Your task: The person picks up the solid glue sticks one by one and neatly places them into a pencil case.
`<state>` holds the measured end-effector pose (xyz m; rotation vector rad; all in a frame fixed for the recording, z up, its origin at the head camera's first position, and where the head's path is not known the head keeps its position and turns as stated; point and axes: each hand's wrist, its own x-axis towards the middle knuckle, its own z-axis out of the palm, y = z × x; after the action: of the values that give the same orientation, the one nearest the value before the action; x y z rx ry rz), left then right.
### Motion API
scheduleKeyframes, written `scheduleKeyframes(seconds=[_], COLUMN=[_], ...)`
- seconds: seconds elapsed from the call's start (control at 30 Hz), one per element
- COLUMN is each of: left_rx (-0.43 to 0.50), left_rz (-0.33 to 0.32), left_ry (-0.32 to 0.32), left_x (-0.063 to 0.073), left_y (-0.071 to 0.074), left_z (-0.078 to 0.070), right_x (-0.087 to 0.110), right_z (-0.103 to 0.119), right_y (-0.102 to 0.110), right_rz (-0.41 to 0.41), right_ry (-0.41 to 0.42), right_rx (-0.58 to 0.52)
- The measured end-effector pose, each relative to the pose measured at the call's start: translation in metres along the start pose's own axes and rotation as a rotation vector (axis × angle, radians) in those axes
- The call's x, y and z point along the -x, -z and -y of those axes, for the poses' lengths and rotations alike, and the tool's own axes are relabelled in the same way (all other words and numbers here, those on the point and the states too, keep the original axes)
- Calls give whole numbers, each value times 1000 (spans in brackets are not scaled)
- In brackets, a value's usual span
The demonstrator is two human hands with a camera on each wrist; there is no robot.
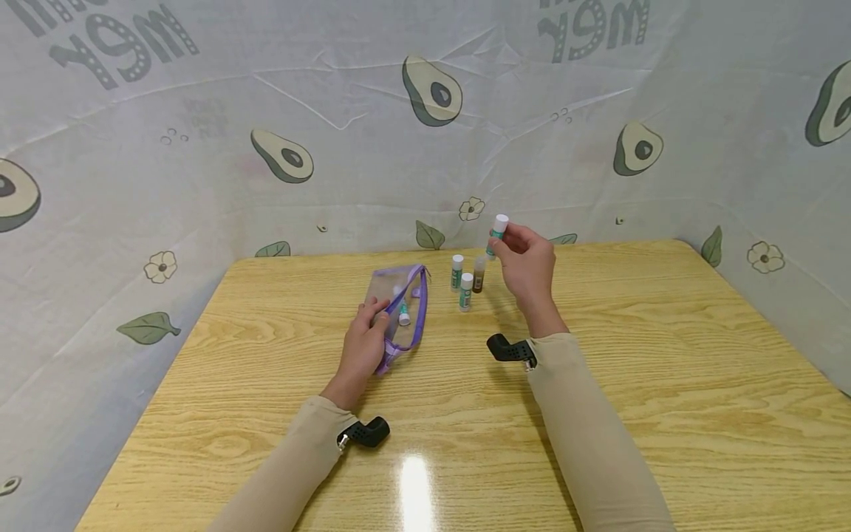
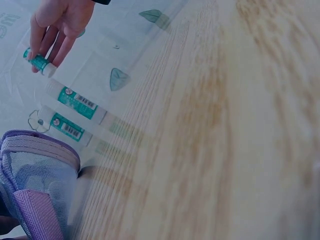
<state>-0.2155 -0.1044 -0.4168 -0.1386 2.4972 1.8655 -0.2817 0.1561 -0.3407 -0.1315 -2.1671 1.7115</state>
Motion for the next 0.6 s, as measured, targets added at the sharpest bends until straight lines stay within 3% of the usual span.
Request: scheduleKeyframes(seconds=[0.6], left_rx=[-2], left_rz=[-13], left_ry=[-9], left_x=[1], left_y=[1], left_z=[-3], right_x=[4], right_z=[7], right_y=[-12], right_rz=[42], right_ry=[22], right_rx=[-1])
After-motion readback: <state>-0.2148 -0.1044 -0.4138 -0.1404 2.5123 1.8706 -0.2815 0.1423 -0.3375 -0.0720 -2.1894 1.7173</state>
